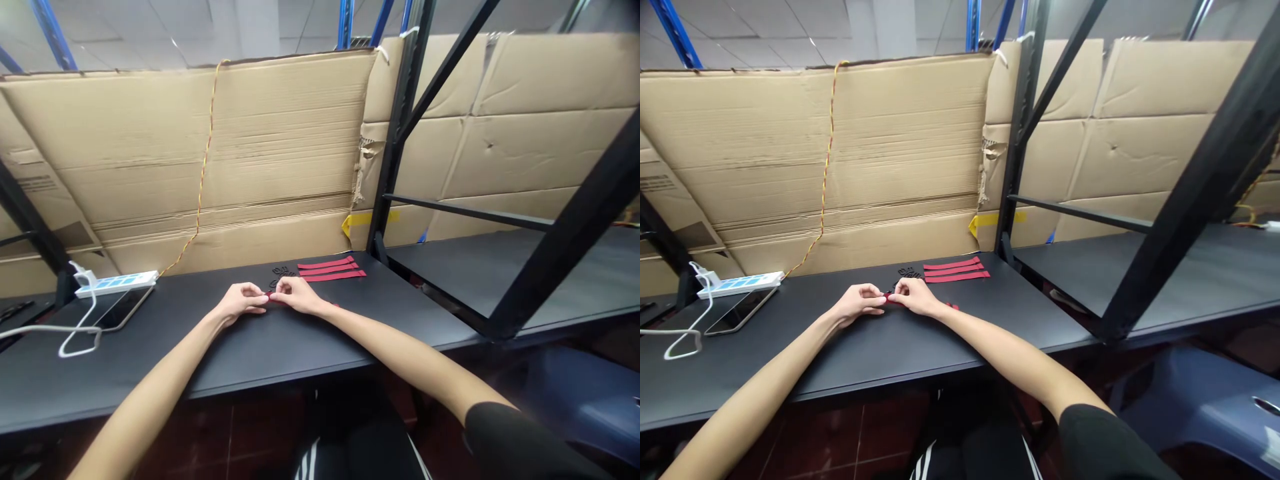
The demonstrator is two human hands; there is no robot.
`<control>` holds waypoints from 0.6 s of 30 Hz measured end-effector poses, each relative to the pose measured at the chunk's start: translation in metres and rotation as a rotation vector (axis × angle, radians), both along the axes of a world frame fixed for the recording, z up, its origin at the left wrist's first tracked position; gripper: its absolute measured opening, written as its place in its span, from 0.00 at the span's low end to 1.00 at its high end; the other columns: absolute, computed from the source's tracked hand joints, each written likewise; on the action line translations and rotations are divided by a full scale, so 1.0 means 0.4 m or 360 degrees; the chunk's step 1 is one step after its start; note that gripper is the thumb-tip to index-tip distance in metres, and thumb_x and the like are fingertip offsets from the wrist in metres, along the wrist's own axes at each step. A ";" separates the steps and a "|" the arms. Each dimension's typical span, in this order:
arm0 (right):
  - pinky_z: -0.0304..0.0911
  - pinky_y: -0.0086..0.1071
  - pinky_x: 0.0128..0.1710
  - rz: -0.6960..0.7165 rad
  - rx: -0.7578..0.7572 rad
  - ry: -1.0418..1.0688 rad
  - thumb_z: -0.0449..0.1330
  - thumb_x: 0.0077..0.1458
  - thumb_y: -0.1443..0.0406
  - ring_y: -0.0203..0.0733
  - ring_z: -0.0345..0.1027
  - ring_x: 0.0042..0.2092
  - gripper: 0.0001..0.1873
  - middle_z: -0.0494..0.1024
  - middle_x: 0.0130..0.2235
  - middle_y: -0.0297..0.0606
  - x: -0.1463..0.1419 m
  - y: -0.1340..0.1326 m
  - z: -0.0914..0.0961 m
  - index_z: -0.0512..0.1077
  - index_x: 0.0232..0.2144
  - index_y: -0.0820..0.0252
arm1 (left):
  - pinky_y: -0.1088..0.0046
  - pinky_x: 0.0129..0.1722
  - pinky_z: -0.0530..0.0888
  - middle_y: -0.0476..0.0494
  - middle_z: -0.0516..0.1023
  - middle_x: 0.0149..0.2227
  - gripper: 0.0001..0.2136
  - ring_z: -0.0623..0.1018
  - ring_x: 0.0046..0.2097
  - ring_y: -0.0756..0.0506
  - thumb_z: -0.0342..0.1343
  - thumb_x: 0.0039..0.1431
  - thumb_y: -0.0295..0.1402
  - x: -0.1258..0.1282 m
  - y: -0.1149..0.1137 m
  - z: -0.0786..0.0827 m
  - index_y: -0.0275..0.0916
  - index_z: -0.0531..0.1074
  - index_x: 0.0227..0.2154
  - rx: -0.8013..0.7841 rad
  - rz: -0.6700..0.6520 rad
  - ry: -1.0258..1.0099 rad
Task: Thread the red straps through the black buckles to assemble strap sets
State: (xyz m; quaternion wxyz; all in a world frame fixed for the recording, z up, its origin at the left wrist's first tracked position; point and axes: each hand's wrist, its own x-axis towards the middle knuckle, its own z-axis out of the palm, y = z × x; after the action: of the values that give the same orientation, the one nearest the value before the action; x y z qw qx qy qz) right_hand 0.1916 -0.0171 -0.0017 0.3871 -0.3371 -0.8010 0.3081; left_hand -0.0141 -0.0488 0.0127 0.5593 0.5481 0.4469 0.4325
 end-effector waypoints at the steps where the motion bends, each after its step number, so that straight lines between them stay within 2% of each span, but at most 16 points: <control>1: 0.57 0.27 0.27 0.0001 -0.0013 -0.0002 0.63 0.49 0.56 0.35 0.64 0.27 0.14 0.73 0.25 0.33 -0.001 0.001 -0.001 0.70 0.25 0.61 | 0.60 0.40 0.80 0.45 0.77 0.31 0.19 0.78 0.36 0.46 0.74 0.33 0.34 0.001 0.000 -0.001 0.32 0.72 0.26 -0.0006 -0.0012 -0.0003; 7: 0.56 0.26 0.25 0.0009 -0.0114 -0.0016 0.64 0.47 0.56 0.34 0.64 0.25 0.14 0.73 0.23 0.33 -0.002 0.006 -0.002 0.70 0.23 0.62 | 0.62 0.40 0.80 0.44 0.76 0.35 0.20 0.78 0.37 0.46 0.74 0.33 0.34 0.001 0.001 0.005 0.33 0.72 0.28 0.0042 0.0059 -0.0029; 12: 0.56 0.26 0.25 0.0012 -0.0187 0.0078 0.65 0.46 0.55 0.34 0.66 0.26 0.16 0.74 0.23 0.34 -0.005 0.012 -0.007 0.70 0.24 0.62 | 0.62 0.38 0.80 0.46 0.75 0.32 0.20 0.78 0.33 0.48 0.74 0.32 0.34 0.010 -0.001 -0.003 0.33 0.71 0.27 0.0087 0.0026 0.0112; 18: 0.58 0.27 0.26 0.0064 -0.0273 0.0180 0.65 0.46 0.55 0.36 0.68 0.26 0.16 0.75 0.24 0.35 -0.010 0.019 -0.018 0.71 0.25 0.63 | 0.64 0.35 0.80 0.46 0.76 0.28 0.18 0.77 0.33 0.47 0.69 0.41 0.41 0.021 -0.003 -0.008 0.33 0.73 0.29 0.0212 -0.0043 0.0254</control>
State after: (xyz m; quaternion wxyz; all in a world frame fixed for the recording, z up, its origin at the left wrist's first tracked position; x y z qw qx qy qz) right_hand 0.1877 -0.0096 -0.0087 0.3950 -0.3350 -0.7552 0.4018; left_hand -0.0057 -0.0499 0.0095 0.4899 0.6228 0.4529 0.4086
